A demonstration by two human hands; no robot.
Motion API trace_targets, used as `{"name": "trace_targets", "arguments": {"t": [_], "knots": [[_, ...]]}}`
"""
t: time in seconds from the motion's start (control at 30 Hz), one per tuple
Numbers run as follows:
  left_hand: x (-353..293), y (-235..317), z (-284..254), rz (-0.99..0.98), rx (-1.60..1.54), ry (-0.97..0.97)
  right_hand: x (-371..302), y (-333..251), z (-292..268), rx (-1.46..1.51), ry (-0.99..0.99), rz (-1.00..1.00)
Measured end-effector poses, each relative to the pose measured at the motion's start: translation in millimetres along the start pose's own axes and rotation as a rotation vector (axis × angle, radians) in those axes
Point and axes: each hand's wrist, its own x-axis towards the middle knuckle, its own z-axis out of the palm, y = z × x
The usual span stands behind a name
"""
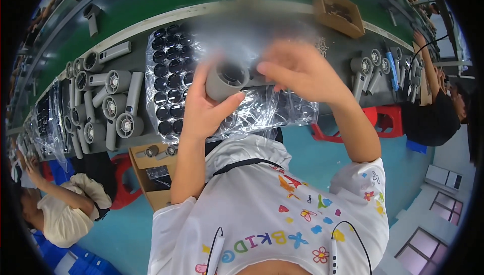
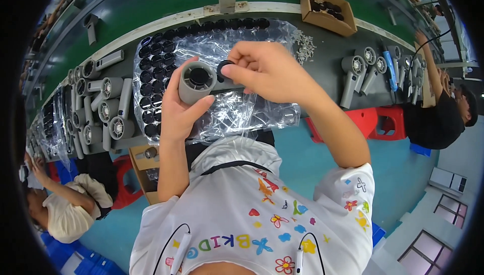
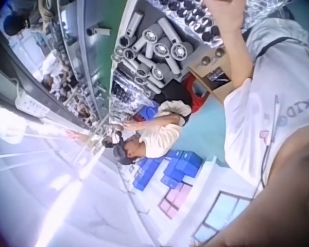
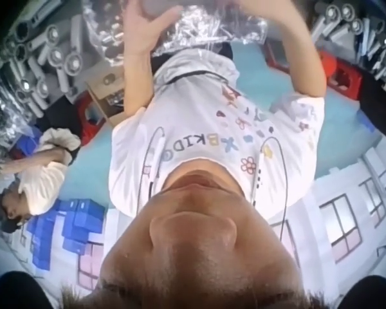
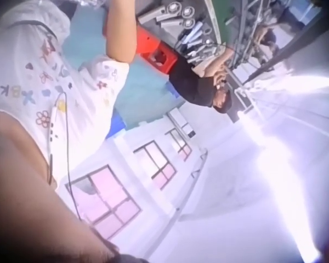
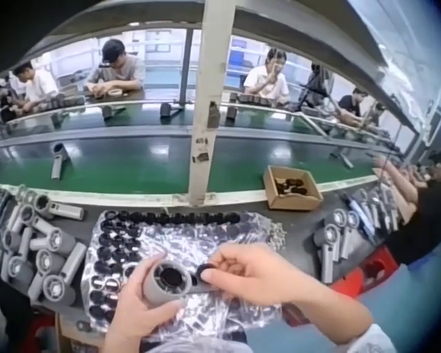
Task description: The person assembles internal mechanical components and plastic parts into a grey cylindrical housing by hand.
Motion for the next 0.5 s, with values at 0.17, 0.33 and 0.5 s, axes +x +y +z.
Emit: {"name": "trace_targets", "arguments": {"t": [0.17, 0.33, 0.5], "knots": [[-13, 23, 3, 0.075, 0.354, 0.089, 10, -8, 13, -0.108, 0.014, 0.076], [-19, 25, -6, 0.299, 0.997, 0.097, 20, 2, 22, -0.23, 0.043, -0.052], [-21, 22, -13, 0.279, 1.01, 0.091, 30, 12, 35, -0.47, 0.099, -0.283]]}}
